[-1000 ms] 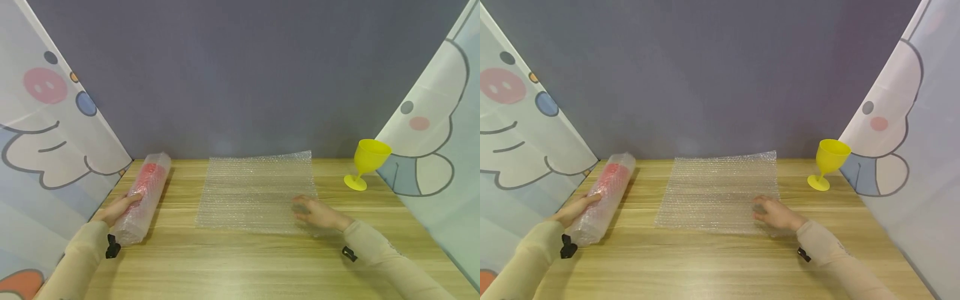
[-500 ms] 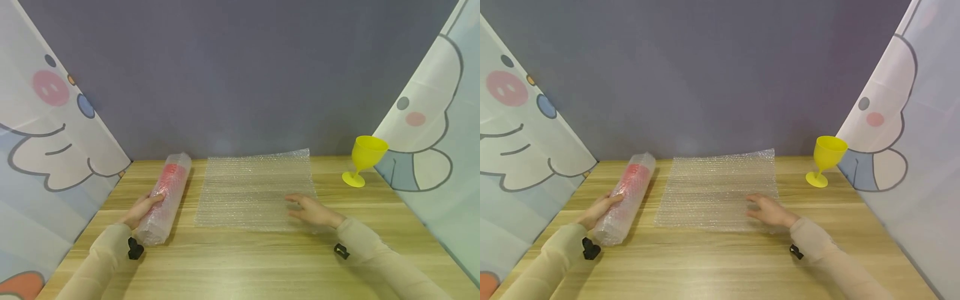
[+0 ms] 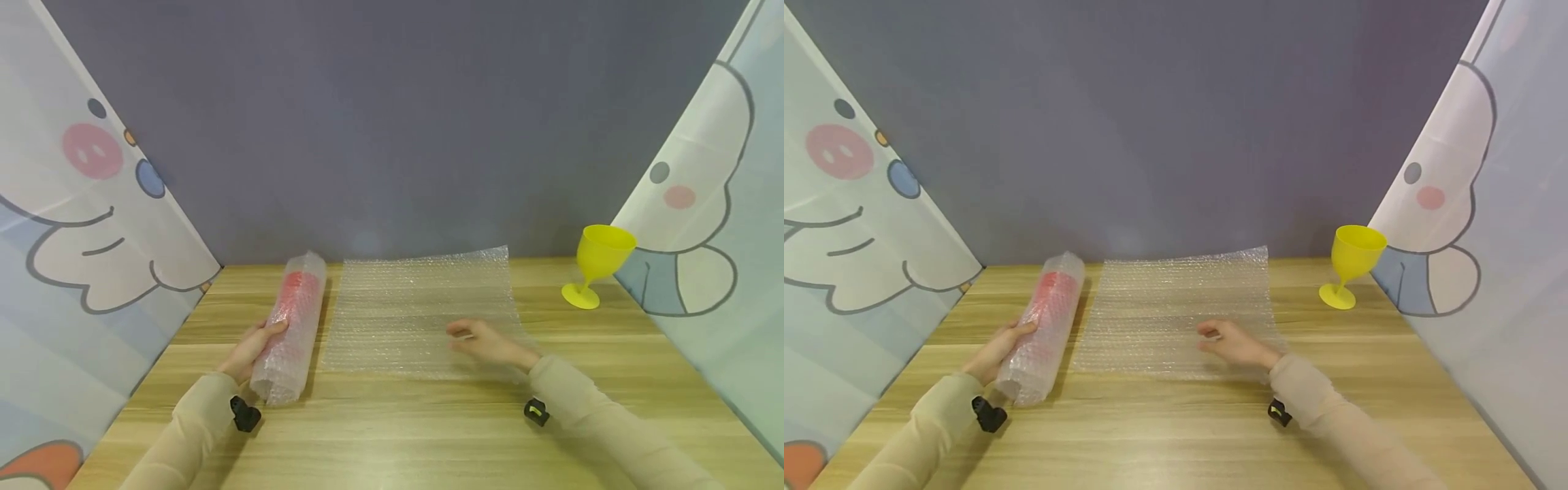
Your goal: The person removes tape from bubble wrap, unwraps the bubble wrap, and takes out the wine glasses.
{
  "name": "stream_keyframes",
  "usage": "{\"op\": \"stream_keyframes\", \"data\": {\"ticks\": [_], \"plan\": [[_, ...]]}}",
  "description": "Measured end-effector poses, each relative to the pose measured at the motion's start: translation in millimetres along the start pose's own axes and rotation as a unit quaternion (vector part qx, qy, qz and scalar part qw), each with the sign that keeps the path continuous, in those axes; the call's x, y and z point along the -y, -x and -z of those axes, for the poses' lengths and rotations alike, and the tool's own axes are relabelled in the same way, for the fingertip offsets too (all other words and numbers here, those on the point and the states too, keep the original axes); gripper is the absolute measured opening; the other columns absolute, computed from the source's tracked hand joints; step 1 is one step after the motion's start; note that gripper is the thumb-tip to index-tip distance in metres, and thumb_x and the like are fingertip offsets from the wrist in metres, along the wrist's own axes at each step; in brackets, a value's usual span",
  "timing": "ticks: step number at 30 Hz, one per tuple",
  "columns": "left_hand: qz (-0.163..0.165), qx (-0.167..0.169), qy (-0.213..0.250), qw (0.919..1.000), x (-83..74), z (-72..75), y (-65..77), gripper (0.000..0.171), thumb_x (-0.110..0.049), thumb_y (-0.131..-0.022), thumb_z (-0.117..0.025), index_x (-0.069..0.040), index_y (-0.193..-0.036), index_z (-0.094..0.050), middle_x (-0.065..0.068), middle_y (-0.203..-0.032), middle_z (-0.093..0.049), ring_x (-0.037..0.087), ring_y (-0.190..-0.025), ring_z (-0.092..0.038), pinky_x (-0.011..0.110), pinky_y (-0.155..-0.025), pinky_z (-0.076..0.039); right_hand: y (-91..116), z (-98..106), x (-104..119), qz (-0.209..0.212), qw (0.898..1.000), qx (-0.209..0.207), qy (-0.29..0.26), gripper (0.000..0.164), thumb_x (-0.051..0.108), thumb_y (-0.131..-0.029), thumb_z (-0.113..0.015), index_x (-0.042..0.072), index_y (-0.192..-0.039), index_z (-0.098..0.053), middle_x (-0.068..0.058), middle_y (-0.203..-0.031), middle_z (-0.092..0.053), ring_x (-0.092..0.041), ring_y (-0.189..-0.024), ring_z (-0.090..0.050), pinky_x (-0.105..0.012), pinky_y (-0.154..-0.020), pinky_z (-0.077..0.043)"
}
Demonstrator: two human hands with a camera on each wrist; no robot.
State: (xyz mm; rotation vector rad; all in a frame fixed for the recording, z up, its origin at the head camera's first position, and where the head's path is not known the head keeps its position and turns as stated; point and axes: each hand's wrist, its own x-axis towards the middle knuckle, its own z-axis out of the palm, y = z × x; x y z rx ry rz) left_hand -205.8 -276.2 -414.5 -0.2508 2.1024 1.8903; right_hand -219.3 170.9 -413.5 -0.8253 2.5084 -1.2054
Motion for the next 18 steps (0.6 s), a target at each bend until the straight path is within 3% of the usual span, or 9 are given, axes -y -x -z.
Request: {"op": "stream_keyframes", "data": {"ticks": [8,14,18], "plan": [[-0.013,-0.004,0.016,0.9998,-11.6,-12.3,11.1,0.071,-0.038,-0.091,-0.051,-0.007,-0.143,-0.012,0.0,-0.104,-0.051,0.013,-0.089,-0.057,0.034,-0.079,-0.051,-10,-15,7,-0.004,0.999,0.014,-0.033,0.045,0.019,-0.09,-0.055,-0.009,-0.124,-0.046,-0.026,-0.123,-0.053,-0.038,-0.112,-0.051,-0.046,-0.095,-0.045],[-0.037,0.008,0.048,0.9981,-24.1,-46.5,18.6,0.065,-0.034,-0.09,-0.054,-0.007,-0.138,-0.019,-0.001,-0.101,-0.053,0.013,-0.087,-0.058,0.035,-0.077,-0.052,-19,-24,14,-0.001,0.999,0.012,-0.046,0.045,0.019,-0.091,-0.053,-0.008,-0.127,-0.045,-0.024,-0.124,-0.052,-0.036,-0.112,-0.051,-0.045,-0.095,-0.045],[-0.048,-0.003,0.07,0.9964,-24.5,-74.5,21.5,0.063,-0.032,-0.089,-0.056,-0.012,-0.139,-0.023,0.002,-0.107,-0.052,0.014,-0.09,-0.058,0.036,-0.078,-0.052,-22,-29,20,0.003,0.997,0.017,-0.079,0.048,0.017,-0.091,-0.052,-0.008,-0.13,-0.039,-0.025,-0.127,-0.049,-0.036,-0.114,-0.05,-0.043,-0.094,-0.046]]}}
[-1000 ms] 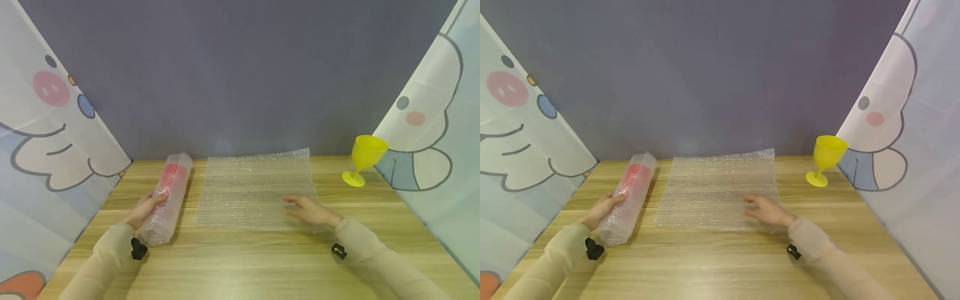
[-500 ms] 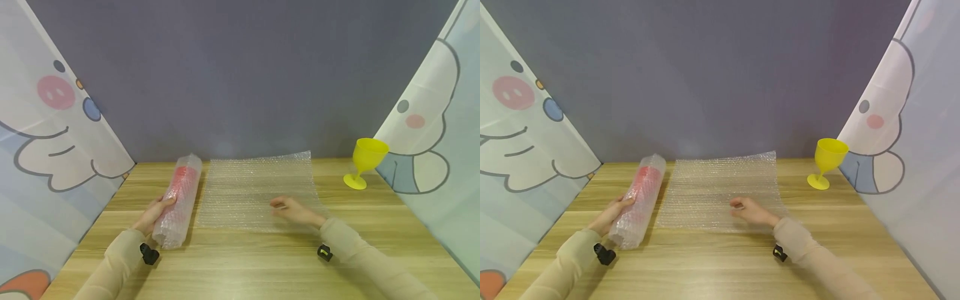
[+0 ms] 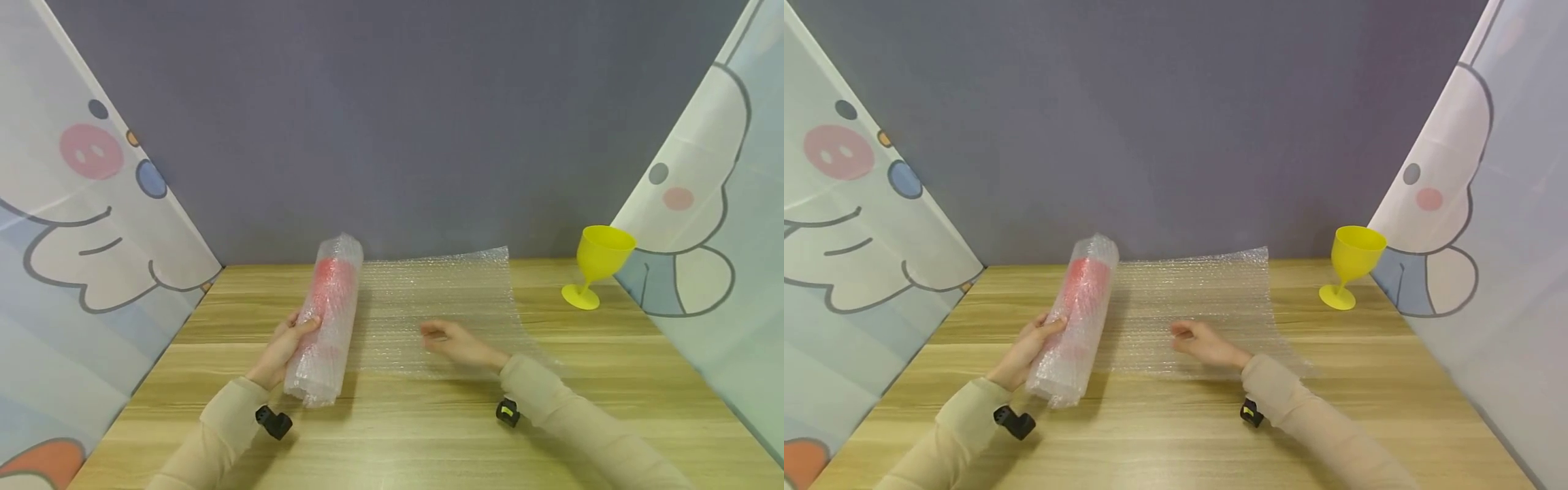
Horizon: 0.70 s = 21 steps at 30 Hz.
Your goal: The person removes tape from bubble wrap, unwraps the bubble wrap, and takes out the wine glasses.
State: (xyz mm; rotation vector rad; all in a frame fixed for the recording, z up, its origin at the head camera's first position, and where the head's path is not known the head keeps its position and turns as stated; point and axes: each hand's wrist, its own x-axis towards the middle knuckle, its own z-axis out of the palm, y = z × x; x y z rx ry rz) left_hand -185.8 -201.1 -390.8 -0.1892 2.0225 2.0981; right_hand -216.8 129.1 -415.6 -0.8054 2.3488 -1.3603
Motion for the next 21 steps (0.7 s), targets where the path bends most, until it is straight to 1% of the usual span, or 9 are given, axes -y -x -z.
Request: {"op": "stream_keyframes", "data": {"ticks": [5,8,10,13,15,16,18,20,21], "plan": [[-0.02,-0.026,0.031,0.999,8.2,-36.7,3.5,0.062,-0.028,-0.087,-0.058,-0.013,-0.138,-0.027,0.007,-0.115,-0.05,0.015,-0.093,-0.057,0.035,-0.079,-0.052,-2,-6,9,-0.022,0.998,-0.001,-0.06,0.054,0.022,-0.092,-0.051,-0.004,-0.136,-0.034,-0.023,-0.133,-0.045,-0.035,-0.119,-0.046,-0.043,-0.098,-0.043],[-0.035,-0.022,0.05,0.9979,11.1,-57.4,4.7,0.06,-0.025,-0.086,-0.058,-0.013,-0.137,-0.028,0.008,-0.117,-0.049,0.016,-0.093,-0.057,0.035,-0.079,-0.052,-5,-9,14,-0.039,0.994,-0.006,-0.105,0.061,0.029,-0.091,-0.052,0.0,-0.139,-0.028,-0.02,-0.138,-0.041,-0.033,-0.123,-0.044,-0.043,-0.101,-0.04],[-0.047,-0.013,0.06,0.997,12.4,-69.7,5.2,0.058,-0.022,-0.086,-0.058,-0.013,-0.136,-0.03,0.009,-0.117,-0.051,0.016,-0.092,-0.058,0.035,-0.079,-0.053,-7,-11,18,-0.055,0.986,-0.007,-0.158,0.07,0.034,-0.09,-0.054,0.003,-0.143,-0.02,-0.02,-0.142,-0.034,-0.034,-0.126,-0.041,-0.045,-0.103,-0.037],[-0.059,0.005,0.072,0.9956,14.2,-85.1,5.4,0.058,-0.02,-0.086,-0.059,-0.012,-0.136,-0.031,0.009,-0.115,-0.053,0.015,-0.091,-0.059,0.034,-0.079,-0.053,-10,-14,22,-0.073,0.969,-0.003,-0.237,0.081,0.037,-0.088,-0.056,0.005,-0.145,-0.009,-0.022,-0.147,-0.023,-0.038,-0.128,-0.036,-0.049,-0.104,-0.034],[-0.057,0.017,0.075,0.9954,16.0,-92.7,5.4,0.059,-0.02,-0.086,-0.059,-0.013,-0.137,-0.03,0.008,-0.115,-0.053,0.015,-0.091,-0.059,0.034,-0.079,-0.053,-10,-16,24,-0.083,0.955,0.005,-0.283,0.083,0.036,-0.088,-0.055,0.006,-0.145,-0.003,-0.022,-0.148,-0.018,-0.039,-0.13,-0.032,-0.052,-0.104,-0.032],[-0.053,0.023,0.075,0.9955,17.0,-95.9,5.4,0.059,-0.021,-0.087,-0.059,-0.014,-0.137,-0.029,0.008,-0.116,-0.052,0.015,-0.092,-0.059,0.034,-0.079,-0.053,-10,-17,24,-0.086,0.951,0.009,-0.297,0.082,0.035,-0.089,-0.055,0.007,-0.145,-0.002,-0.022,-0.148,-0.017,-0.04,-0.131,-0.03,-0.053,-0.104,-0.032],[-0.044,0.035,0.074,0.9957,19.4,-101.3,5.2,0.06,-0.022,-0.087,-0.058,-0.014,-0.138,-0.027,0.009,-0.118,-0.051,0.016,-0.093,-0.059,0.034,-0.08,-0.052,-10,-19,24,-0.089,0.946,0.014,-0.312,0.081,0.033,-0.09,-0.053,0.006,-0.145,-0.001,-0.022,-0.148,-0.017,-0.04,-0.132,-0.028,-0.053,-0.103,-0.034],[-0.035,0.046,0.073,0.9957,21.8,-105.7,5.0,0.062,-0.024,-0.088,-0.058,-0.015,-0.139,-0.024,0.01,-0.121,-0.049,0.016,-0.095,-0.058,0.035,-0.081,-0.052,-10,-20,24,-0.094,0.942,0.014,-0.323,0.081,0.032,-0.09,-0.054,0.006,-0.145,-0.001,-0.02,-0.148,-0.018,-0.038,-0.133,-0.026,-0.051,-0.102,-0.035],[-0.033,0.049,0.072,0.9957,22.8,-107.8,4.9,0.062,-0.025,-0.088,-0.058,-0.015,-0.139,-0.024,0.011,-0.122,-0.049,0.016,-0.096,-0.058,0.034,-0.082,-0.052,-10,-20,24,-0.097,0.942,0.012,-0.322,0.08,0.032,-0.09,-0.054,0.005,-0.145,-0.002,-0.02,-0.148,-0.019,-0.037,-0.133,-0.026,-0.05,-0.102,-0.037]]}}
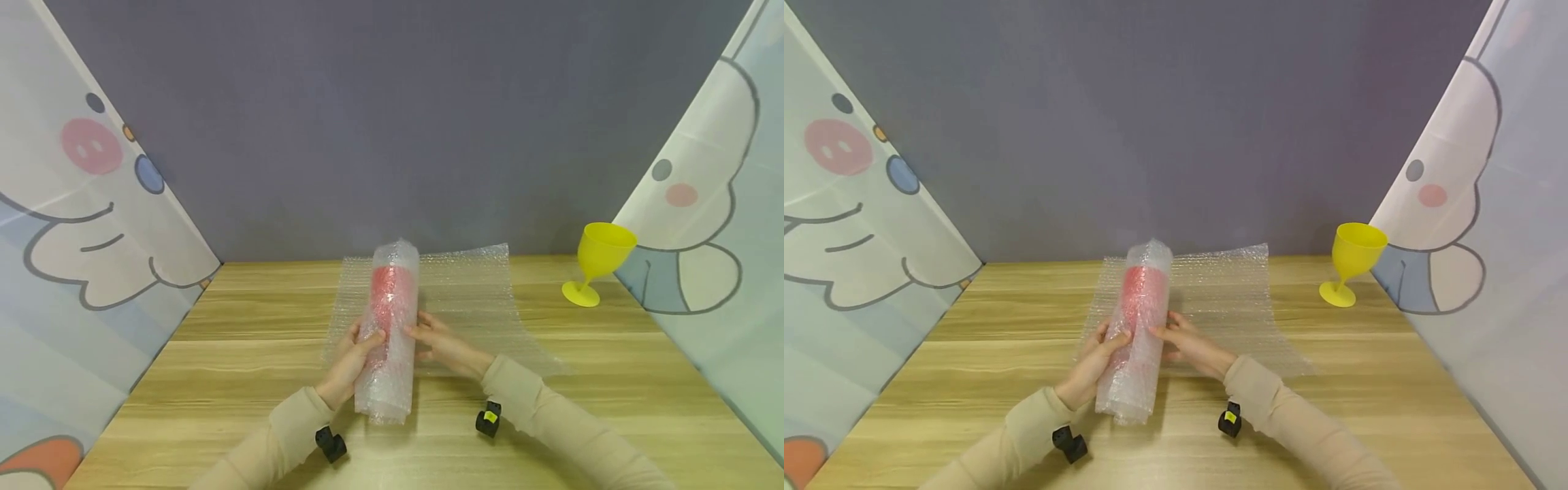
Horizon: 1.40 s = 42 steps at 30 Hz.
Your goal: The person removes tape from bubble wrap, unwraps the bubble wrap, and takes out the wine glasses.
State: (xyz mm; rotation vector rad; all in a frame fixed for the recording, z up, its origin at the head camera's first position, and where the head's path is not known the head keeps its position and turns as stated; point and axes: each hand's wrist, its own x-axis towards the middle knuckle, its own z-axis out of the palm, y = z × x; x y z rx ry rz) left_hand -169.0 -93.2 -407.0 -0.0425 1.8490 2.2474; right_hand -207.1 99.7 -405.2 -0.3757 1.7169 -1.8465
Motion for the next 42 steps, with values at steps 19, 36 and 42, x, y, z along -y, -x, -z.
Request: {"op": "stream_keyframes", "data": {"ticks": [19,36,42], "plan": [[0.013,0.002,-0.032,0.9994,21.8,-38.4,-15.1,0.065,-0.031,-0.086,-0.058,-0.008,-0.138,-0.026,0.014,-0.122,-0.051,0.017,-0.096,-0.057,0.033,-0.083,-0.05,18,32,-6,-0.02,1.0,-0.022,0.004,0.072,0.026,-0.091,-0.051,0.002,-0.143,-0.008,-0.023,-0.143,-0.027,-0.038,-0.129,-0.034,-0.05,-0.102,-0.036],[0.053,0.015,-0.044,0.9975,30.8,-63.2,-15.6,0.066,-0.033,-0.087,-0.057,-0.006,-0.138,-0.026,0.014,-0.122,-0.051,0.022,-0.1,-0.056,0.038,-0.086,-0.049,37,51,-10,-0.055,0.997,-0.049,0.021,0.073,0.029,-0.091,-0.052,-0.004,-0.141,-0.011,-0.027,-0.138,-0.035,-0.034,-0.124,-0.041,-0.052,-0.103,-0.035],[0.056,0.011,-0.038,0.9976,32.9,-64.0,-18.4,0.069,-0.033,-0.087,-0.057,-0.006,-0.141,-0.024,0.014,-0.123,-0.051,0.021,-0.101,-0.056,0.039,-0.09,-0.048,37,53,-11,-0.052,0.997,-0.046,0.023,0.072,0.03,-0.091,-0.052,-0.005,-0.14,-0.014,-0.026,-0.135,-0.038,-0.026,-0.118,-0.047,-0.05,-0.102,-0.037]]}}
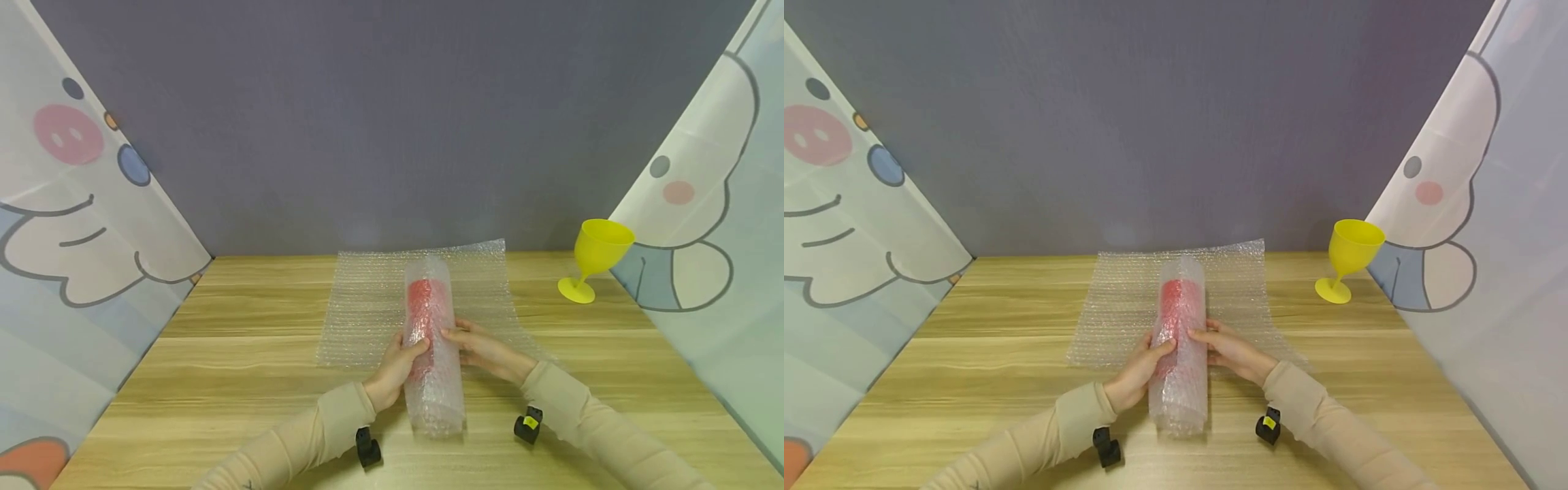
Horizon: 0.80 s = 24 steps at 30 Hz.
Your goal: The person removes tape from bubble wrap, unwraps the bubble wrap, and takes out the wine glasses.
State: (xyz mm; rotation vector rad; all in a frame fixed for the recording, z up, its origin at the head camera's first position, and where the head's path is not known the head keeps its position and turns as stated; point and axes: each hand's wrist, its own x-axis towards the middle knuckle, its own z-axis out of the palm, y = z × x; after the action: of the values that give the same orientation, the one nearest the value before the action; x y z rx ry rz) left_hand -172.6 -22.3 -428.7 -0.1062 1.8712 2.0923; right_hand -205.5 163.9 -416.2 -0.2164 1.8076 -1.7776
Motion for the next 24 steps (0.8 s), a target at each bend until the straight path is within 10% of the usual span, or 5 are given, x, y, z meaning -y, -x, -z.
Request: {"op": "stream_keyframes", "data": {"ticks": [10,18,24], "plan": [[0.0,0.01,-0.018,0.9998,2.2,7.1,-1.5,0.073,-0.036,-0.085,-0.058,-0.005,-0.14,-0.023,0.015,-0.128,-0.048,0.025,-0.108,-0.054,0.043,-0.095,-0.044,-3,1,-2,-0.004,1.0,-0.003,-0.002,0.068,0.029,-0.091,-0.052,-0.003,-0.14,-0.017,-0.02,-0.13,-0.046,-0.022,-0.11,-0.053,-0.049,-0.1,-0.04],[-0.066,-0.016,-0.085,0.9941,-15.3,26.7,-4.6,0.078,-0.027,-0.087,-0.056,-0.004,-0.145,-0.009,0.02,-0.15,-0.014,0.037,-0.137,-0.017,0.052,-0.111,-0.018,-4,0,-4,0.001,1.0,0.002,-0.015,0.069,0.03,-0.091,-0.052,-0.001,-0.141,-0.016,-0.012,-0.122,-0.053,-0.018,-0.105,-0.056,-0.046,-0.097,-0.042],[-0.184,0.076,-0.183,0.9628,-50.1,42.8,-13.8,0.057,-0.012,-0.091,-0.051,-0.003,-0.141,-0.027,0.016,-0.148,-0.024,0.036,-0.136,-0.022,0.051,-0.111,-0.019,-3,1,-4,0.0,1.0,-0.003,-0.017,0.071,0.03,-0.091,-0.053,-0.001,-0.141,-0.015,-0.011,-0.123,-0.053,-0.017,-0.105,-0.055,-0.046,-0.098,-0.042]]}}
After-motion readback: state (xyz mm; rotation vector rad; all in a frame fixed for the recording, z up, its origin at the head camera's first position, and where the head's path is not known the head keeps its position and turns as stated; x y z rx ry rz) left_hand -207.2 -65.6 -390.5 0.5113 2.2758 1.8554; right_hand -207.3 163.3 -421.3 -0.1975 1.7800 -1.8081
